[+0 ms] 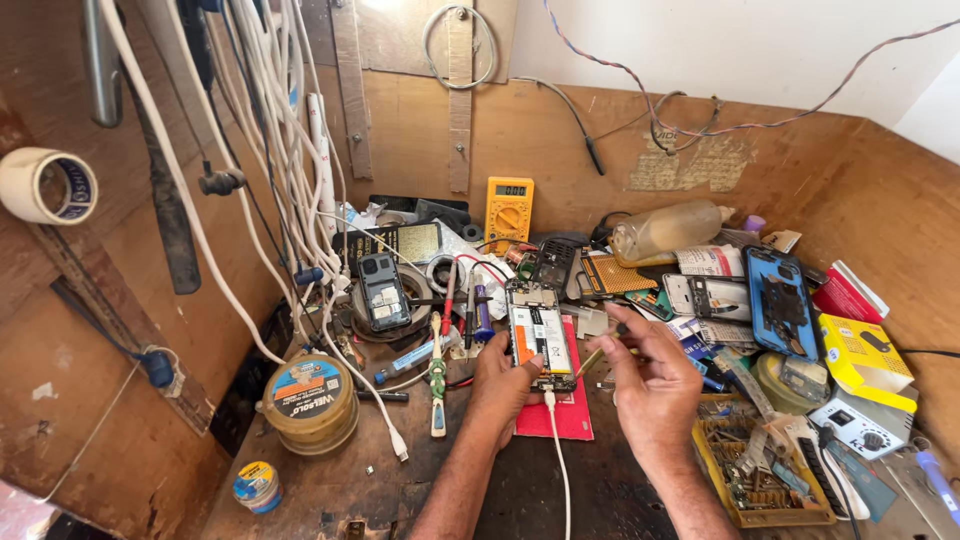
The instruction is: The person uses a multimeter to test a disassembled mobile phone motherboard, then uses a screwdriver to remove a small component from the board.
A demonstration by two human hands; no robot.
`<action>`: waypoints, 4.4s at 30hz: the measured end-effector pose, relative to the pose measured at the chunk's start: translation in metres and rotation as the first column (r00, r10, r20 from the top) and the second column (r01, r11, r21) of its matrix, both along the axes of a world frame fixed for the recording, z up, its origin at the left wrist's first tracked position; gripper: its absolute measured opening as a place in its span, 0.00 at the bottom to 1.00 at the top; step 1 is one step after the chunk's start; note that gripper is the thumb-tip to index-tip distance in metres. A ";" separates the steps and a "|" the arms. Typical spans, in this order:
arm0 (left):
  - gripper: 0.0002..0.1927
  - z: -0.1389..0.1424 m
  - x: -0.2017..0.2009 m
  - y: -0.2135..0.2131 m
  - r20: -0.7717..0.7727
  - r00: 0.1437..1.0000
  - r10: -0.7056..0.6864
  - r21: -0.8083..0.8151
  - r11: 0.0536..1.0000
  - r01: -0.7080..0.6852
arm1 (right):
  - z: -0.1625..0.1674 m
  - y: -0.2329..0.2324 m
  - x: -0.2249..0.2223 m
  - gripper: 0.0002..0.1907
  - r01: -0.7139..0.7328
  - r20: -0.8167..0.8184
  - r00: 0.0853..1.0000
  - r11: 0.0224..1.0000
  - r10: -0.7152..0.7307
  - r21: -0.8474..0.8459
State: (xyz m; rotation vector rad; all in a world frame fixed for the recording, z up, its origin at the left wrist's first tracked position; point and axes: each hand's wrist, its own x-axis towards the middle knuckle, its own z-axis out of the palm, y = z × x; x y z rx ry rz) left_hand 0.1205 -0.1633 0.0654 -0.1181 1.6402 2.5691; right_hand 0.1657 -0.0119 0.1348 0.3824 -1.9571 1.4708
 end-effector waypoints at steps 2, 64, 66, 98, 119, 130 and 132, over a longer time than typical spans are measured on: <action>0.31 0.001 -0.001 0.002 -0.045 0.999 -0.028 0.039 0.999 0.030 | 0.000 0.001 0.004 0.22 -0.051 0.058 0.997 0.995 0.056 -0.087; 0.22 -0.003 0.003 0.004 -0.123 0.992 0.030 0.054 0.998 -0.024 | 0.004 0.011 -0.005 0.09 -0.196 0.382 0.918 0.711 -0.110 0.676; 0.22 -0.002 0.003 0.004 -0.115 0.993 0.034 0.022 0.999 -0.032 | 0.008 0.008 -0.007 0.09 -0.229 0.419 0.895 0.651 -0.151 0.724; 0.19 0.001 0.011 0.003 -0.075 0.996 0.038 -0.054 0.998 -0.042 | -0.018 0.043 -0.026 0.18 -0.152 0.488 0.796 0.661 -0.359 0.735; 0.19 0.004 0.009 -0.004 -0.004 1.000 -0.007 -0.082 0.997 0.006 | -0.010 0.032 -0.022 0.15 -0.177 0.543 0.820 0.822 -0.181 0.542; 0.18 0.012 0.010 -0.007 0.017 1.000 -0.010 -0.083 0.996 0.011 | -0.001 0.000 -0.022 0.09 -0.342 0.460 0.886 0.747 0.055 0.570; 0.18 0.011 0.010 -0.007 0.026 1.000 0.000 -0.121 0.993 0.003 | -0.002 -0.002 -0.025 0.08 -0.355 0.460 0.885 0.738 0.068 0.573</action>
